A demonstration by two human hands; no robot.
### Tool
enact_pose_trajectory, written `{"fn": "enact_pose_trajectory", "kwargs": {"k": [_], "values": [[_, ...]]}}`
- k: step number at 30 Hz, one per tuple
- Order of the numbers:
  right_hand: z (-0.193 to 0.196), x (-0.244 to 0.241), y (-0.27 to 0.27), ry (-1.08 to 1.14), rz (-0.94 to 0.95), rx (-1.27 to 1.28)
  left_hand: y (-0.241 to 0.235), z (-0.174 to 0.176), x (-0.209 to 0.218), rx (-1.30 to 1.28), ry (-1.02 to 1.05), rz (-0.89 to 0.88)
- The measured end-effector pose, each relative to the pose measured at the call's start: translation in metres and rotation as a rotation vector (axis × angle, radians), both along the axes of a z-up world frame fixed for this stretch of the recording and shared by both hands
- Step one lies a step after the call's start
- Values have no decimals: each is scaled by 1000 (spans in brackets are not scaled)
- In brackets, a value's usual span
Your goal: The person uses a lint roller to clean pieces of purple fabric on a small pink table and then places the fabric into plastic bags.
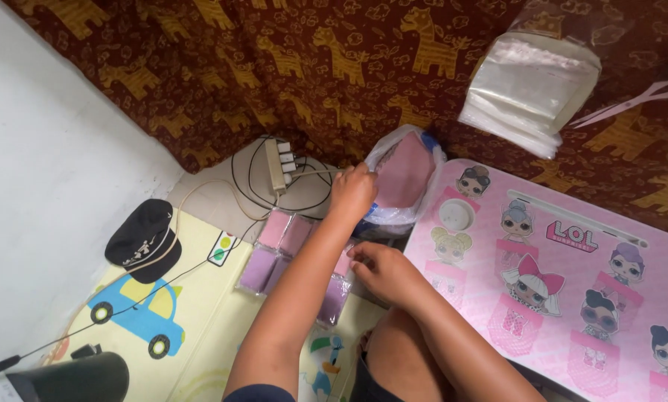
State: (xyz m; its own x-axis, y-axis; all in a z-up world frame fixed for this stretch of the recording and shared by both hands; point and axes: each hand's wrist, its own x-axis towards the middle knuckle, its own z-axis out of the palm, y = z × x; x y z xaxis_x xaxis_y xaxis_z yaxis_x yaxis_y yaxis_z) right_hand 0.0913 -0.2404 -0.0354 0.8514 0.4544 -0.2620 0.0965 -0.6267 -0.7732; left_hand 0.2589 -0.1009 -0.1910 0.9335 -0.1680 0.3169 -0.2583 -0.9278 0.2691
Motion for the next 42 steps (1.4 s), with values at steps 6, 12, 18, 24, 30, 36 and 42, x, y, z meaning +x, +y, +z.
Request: {"fn": "enact_pose_trajectory", "kwargs": {"k": [6, 12, 18, 24, 30, 36, 42], "values": [[12, 19, -26, 26, -117, 46, 1, 53, -15, -249, 265, 93], [-12, 34, -58, 95, -318, 88, -6, 85, -23, -358, 404, 194], [-52, 17, -68, 111, -396, 232, -17, 83, -28, -181, 197, 106], [-47, 5, -76, 101, -415, 237, -16, 77, -28, -25, 223, 33], [-29, -1, -86, -22, -421, 223, -24, 101, -28, -171, 230, 30], [0, -10, -81, -474, -428, 111, -64, 153, -43, -639, 392, -48], [47, -26, -94, -644, -511, 181, -105, 216, -91, -870, 400, -208]]}}
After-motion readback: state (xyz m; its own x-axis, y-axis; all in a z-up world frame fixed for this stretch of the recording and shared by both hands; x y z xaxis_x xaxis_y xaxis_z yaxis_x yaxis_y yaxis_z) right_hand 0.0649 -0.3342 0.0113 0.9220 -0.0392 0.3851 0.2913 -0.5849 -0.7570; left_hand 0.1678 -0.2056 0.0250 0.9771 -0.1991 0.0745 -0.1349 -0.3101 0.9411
